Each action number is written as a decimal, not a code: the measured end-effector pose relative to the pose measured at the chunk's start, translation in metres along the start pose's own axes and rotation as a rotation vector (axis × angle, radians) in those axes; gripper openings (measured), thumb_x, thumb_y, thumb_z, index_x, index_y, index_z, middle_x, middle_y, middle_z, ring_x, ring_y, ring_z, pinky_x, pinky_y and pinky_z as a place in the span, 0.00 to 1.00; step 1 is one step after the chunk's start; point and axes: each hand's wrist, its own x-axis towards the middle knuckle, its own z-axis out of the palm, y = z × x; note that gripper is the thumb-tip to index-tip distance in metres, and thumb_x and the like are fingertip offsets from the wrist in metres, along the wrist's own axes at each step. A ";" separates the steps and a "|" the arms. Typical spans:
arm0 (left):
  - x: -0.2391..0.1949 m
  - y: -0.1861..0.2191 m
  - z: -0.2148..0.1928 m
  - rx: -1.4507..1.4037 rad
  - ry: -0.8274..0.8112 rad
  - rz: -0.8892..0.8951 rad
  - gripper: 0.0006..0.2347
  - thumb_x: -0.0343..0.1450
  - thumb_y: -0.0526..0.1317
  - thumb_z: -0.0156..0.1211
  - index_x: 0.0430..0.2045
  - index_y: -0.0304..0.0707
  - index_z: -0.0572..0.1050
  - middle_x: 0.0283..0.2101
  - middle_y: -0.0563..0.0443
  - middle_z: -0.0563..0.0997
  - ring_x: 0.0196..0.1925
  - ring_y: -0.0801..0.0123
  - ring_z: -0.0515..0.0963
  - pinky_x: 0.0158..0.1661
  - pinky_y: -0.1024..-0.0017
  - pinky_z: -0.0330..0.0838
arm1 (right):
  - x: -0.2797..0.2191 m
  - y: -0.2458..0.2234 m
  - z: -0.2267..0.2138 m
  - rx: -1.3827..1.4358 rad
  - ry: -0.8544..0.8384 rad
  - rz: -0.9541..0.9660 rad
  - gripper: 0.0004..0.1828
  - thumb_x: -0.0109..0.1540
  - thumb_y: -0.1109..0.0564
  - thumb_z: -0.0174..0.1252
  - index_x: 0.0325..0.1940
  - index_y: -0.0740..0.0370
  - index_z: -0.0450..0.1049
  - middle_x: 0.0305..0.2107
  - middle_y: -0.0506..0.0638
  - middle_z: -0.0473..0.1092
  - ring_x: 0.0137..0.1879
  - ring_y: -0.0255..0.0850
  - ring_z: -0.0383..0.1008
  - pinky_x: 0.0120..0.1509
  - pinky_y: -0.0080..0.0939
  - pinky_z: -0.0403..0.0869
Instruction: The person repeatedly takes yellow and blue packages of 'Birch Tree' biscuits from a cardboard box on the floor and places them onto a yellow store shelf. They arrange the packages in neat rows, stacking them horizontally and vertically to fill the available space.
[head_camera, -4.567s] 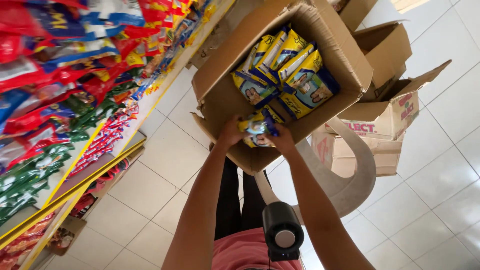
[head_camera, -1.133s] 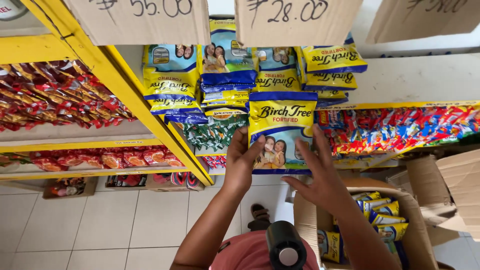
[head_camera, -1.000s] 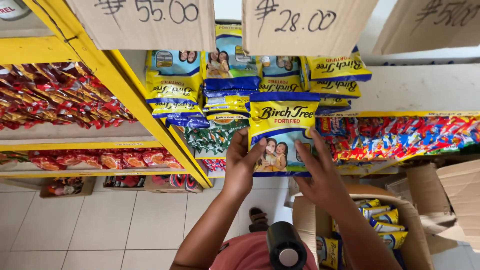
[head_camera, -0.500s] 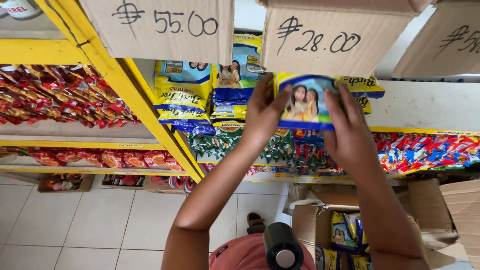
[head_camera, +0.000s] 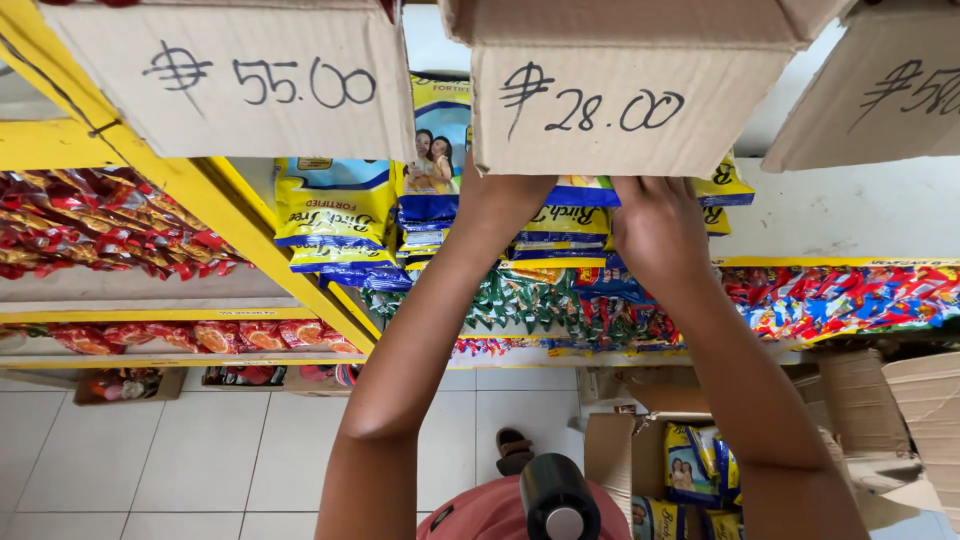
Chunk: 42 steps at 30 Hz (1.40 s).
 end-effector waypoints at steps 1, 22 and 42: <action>-0.001 0.007 -0.007 -0.001 -0.001 -0.003 0.10 0.67 0.38 0.65 0.42 0.42 0.81 0.43 0.46 0.85 0.45 0.51 0.84 0.45 0.57 0.77 | 0.000 -0.002 -0.001 0.000 -0.003 0.000 0.33 0.56 0.66 0.60 0.67 0.64 0.69 0.58 0.63 0.68 0.65 0.65 0.66 0.71 0.62 0.65; -0.041 0.006 -0.046 0.343 -0.078 0.054 0.16 0.68 0.38 0.66 0.47 0.29 0.74 0.42 0.36 0.81 0.50 0.45 0.78 0.64 0.43 0.61 | 0.018 -0.021 -0.012 -0.008 -0.058 -0.099 0.44 0.46 0.68 0.62 0.69 0.57 0.70 0.60 0.56 0.69 0.68 0.57 0.64 0.72 0.62 0.59; -0.057 0.011 0.001 0.617 0.006 0.415 0.17 0.73 0.38 0.57 0.56 0.36 0.75 0.55 0.48 0.80 0.59 0.64 0.79 0.64 0.47 0.63 | -0.031 0.060 -0.017 0.015 0.237 0.174 0.26 0.71 0.53 0.67 0.70 0.66 0.72 0.69 0.68 0.64 0.79 0.64 0.59 0.81 0.61 0.55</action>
